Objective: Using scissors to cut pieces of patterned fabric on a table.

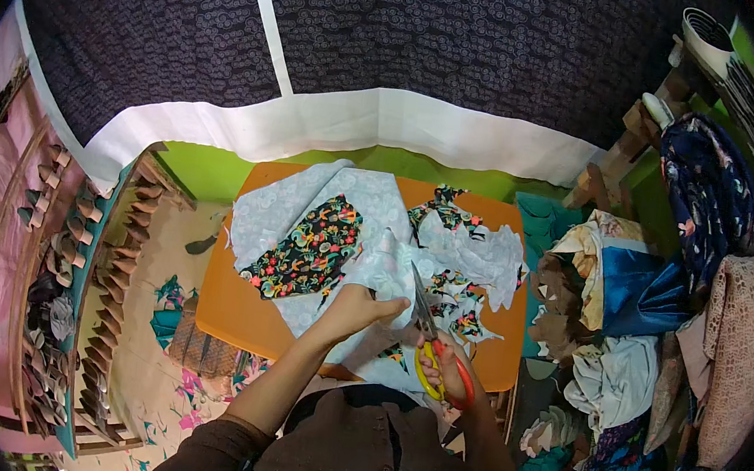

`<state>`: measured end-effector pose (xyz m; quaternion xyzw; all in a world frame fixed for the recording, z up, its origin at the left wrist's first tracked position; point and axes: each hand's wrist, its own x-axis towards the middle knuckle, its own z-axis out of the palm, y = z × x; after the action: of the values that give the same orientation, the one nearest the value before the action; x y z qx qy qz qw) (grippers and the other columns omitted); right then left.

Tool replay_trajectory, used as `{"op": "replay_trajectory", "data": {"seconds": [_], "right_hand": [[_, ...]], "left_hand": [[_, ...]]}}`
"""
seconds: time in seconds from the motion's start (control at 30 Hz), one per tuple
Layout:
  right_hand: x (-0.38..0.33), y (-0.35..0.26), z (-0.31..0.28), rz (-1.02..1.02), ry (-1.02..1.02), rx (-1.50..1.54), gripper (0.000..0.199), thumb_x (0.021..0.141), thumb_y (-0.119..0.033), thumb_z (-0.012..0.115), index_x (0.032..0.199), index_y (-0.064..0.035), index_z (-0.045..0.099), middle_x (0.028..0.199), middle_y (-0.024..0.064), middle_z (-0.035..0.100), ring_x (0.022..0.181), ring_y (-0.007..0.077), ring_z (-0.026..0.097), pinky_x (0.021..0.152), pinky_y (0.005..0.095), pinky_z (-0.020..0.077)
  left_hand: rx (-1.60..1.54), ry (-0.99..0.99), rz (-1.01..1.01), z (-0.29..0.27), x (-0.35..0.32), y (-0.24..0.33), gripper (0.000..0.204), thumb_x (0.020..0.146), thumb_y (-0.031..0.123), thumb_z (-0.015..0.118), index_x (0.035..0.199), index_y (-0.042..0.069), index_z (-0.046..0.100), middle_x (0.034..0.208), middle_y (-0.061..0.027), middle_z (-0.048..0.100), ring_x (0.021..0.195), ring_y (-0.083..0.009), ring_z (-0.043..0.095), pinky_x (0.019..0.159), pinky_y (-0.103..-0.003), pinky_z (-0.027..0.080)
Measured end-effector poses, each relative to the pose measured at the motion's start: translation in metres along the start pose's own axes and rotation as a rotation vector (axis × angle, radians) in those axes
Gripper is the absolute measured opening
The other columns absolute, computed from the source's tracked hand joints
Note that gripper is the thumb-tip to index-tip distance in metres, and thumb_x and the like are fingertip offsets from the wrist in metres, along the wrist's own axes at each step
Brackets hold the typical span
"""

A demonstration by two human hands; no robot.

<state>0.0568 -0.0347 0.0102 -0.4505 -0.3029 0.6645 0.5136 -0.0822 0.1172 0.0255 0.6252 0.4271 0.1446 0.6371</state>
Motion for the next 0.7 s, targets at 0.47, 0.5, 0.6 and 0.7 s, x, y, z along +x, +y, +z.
{"op": "replay_trajectory", "data": {"seconds": [0.47,0.5,0.6,0.7], "right_hand": [[-0.002,-0.008,-0.01,0.171,0.035,0.054,0.06,0.072,-0.066,0.044,0.095,-0.0102,0.043,0.064,-0.0037,0.035,0.051,0.0032,0.032,0.046,0.0167,0.0278],[-0.002,-0.007,-0.011,0.171,0.036,0.055,0.06,0.072,-0.066,0.044,0.095,-0.0102,0.043,0.064,-0.0037,0.035,0.051,0.0032,0.032,0.046,0.0167,0.0278],[-0.007,-0.004,-0.013,0.076,0.052,-0.052,0.056,0.075,-0.063,0.043,0.094,-0.0104,0.043,0.063,-0.0045,0.035,0.052,0.0032,0.034,0.045,0.0174,0.0287],[-0.009,0.001,-0.012,0.043,0.017,-0.133,0.065,0.073,-0.064,0.045,0.099,-0.0046,0.04,0.071,-0.0017,0.035,0.056,0.0029,0.032,0.047,0.0148,0.0271]], "left_hand": [[-0.015,-0.045,0.157,-0.002,-0.008,0.008,0.035,0.066,0.023,0.072,0.084,-0.004,0.059,0.075,-0.0071,0.06,0.068,-0.0126,0.055,0.062,-0.026,0.044],[-0.006,-0.074,0.086,-0.003,-0.009,0.011,0.036,0.066,0.023,0.072,0.086,-0.004,0.059,0.077,-0.0072,0.06,0.069,-0.0122,0.055,0.062,-0.026,0.044],[0.056,-0.075,-0.084,-0.001,-0.016,0.034,0.04,0.068,0.021,0.071,0.094,-0.004,0.056,0.084,-0.0076,0.06,0.074,-0.012,0.055,0.065,-0.026,0.044],[-0.246,0.11,0.182,0.012,-0.005,0.007,0.047,0.069,0.023,0.069,0.102,-0.004,0.05,0.073,-0.0038,0.056,0.063,-0.0119,0.052,0.059,-0.025,0.043]]}}
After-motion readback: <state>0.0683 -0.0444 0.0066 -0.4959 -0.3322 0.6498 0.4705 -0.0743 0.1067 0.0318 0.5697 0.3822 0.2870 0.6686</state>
